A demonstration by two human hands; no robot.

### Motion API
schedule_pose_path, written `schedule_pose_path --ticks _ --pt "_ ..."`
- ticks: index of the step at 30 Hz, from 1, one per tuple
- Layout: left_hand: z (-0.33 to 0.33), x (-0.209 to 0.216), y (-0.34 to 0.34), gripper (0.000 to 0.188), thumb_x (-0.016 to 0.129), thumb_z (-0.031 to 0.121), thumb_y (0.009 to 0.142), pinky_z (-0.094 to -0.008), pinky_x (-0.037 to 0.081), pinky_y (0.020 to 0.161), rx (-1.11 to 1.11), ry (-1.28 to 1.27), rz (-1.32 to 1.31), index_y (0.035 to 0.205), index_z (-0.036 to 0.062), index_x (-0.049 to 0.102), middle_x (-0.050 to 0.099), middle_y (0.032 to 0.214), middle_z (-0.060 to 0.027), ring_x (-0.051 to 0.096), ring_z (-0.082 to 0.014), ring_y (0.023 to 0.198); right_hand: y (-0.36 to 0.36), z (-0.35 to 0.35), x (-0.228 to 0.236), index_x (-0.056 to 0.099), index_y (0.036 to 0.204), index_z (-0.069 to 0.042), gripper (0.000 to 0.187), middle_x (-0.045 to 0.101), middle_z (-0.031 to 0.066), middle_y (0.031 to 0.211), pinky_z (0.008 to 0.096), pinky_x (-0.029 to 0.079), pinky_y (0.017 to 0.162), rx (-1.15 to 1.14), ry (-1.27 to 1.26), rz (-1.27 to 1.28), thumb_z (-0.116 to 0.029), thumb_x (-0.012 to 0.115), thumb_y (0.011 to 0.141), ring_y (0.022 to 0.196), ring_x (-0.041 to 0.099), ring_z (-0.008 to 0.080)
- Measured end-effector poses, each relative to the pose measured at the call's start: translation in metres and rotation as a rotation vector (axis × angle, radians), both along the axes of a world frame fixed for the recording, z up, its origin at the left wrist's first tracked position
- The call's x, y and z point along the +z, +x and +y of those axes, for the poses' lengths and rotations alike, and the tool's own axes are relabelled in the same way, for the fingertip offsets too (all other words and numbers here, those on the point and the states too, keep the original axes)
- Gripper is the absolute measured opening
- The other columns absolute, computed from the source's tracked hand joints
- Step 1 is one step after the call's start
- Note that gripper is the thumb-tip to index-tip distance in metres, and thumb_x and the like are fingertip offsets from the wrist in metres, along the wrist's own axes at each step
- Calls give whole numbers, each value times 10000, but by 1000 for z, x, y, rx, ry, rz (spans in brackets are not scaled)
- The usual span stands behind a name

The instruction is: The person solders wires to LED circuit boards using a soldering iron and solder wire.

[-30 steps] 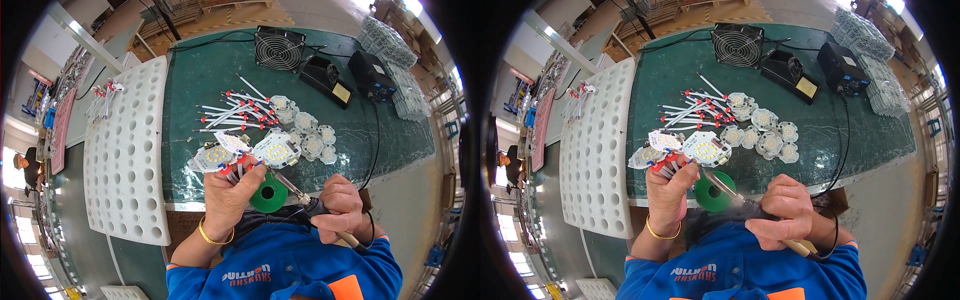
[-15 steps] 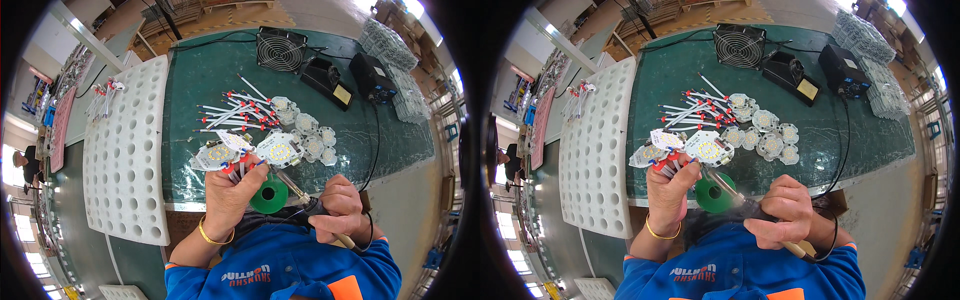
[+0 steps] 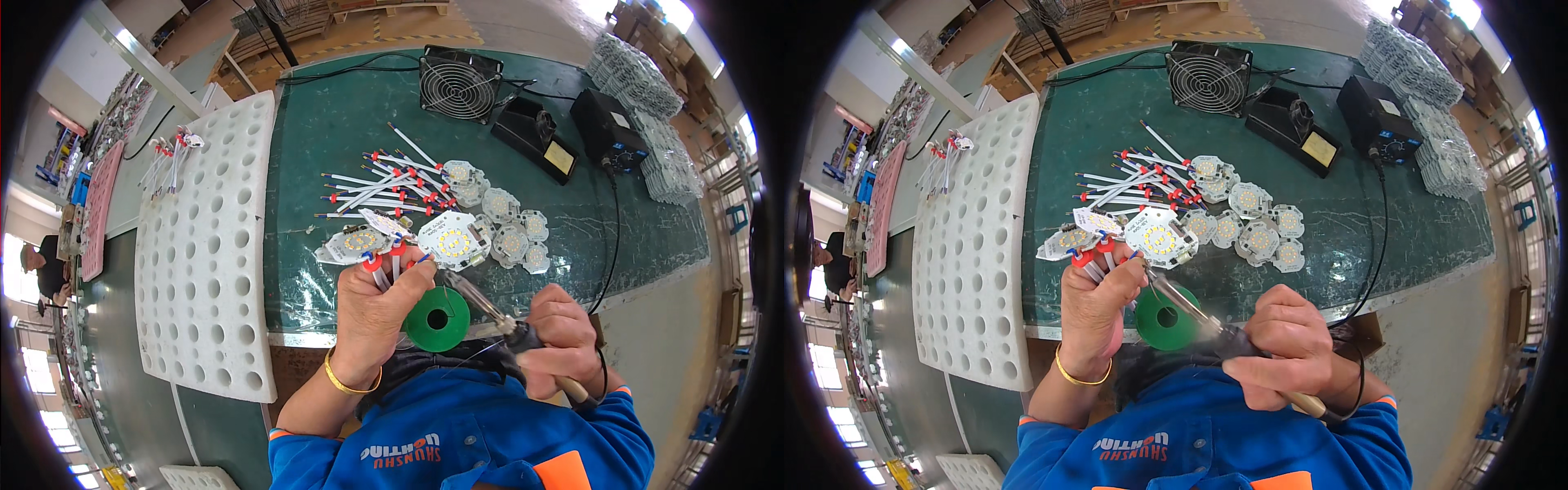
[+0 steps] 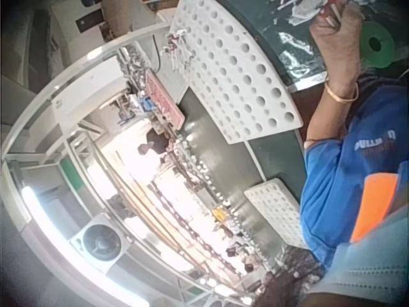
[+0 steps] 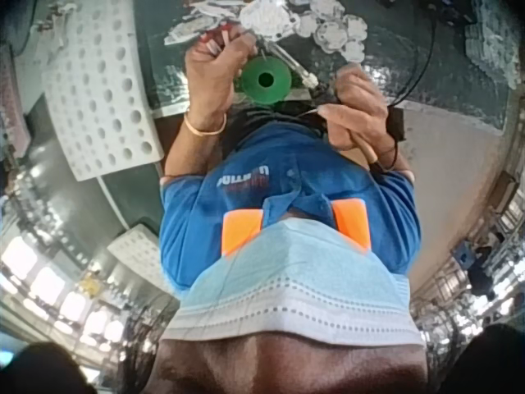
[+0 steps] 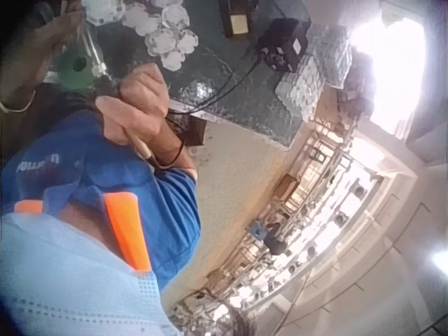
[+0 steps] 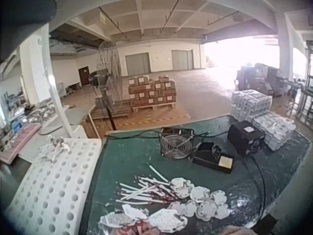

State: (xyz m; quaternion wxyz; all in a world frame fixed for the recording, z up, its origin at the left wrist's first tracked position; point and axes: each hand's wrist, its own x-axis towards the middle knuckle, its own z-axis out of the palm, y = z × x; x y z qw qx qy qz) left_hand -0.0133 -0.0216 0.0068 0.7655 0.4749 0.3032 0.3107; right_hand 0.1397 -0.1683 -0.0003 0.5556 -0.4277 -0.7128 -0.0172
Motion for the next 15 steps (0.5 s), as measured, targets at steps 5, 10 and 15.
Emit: schedule_pose_path --ticks 5,10,15 --pt "4 -3 2 92 656 48 764 -207 432 563 -26 -46 -20 840 -3 642 594 669 -7 539 -59 595 4 13 7 606 818 -44 184 464 48 611 317 367 491 -77 13 55 8 571 646 511 475 202" --pt "6 -2 2 93 659 53 771 -207 435 571 -100 -18 1 845 -1 645 597 674 -7 544 -60 605 10 38 9 571 913 -22 278 528 88 692 322 384 492 -301 -23 -4 44 623 648 557 497 217" --pt "7 -4 3 115 644 43 792 -201 451 587 -152 3 44 897 -5 641 618 707 -23 560 -66 635 8 65 12 566 915 -34 284 605 108 821 326 459 590 -313 -158 182 -21 715 673 658 581 235"
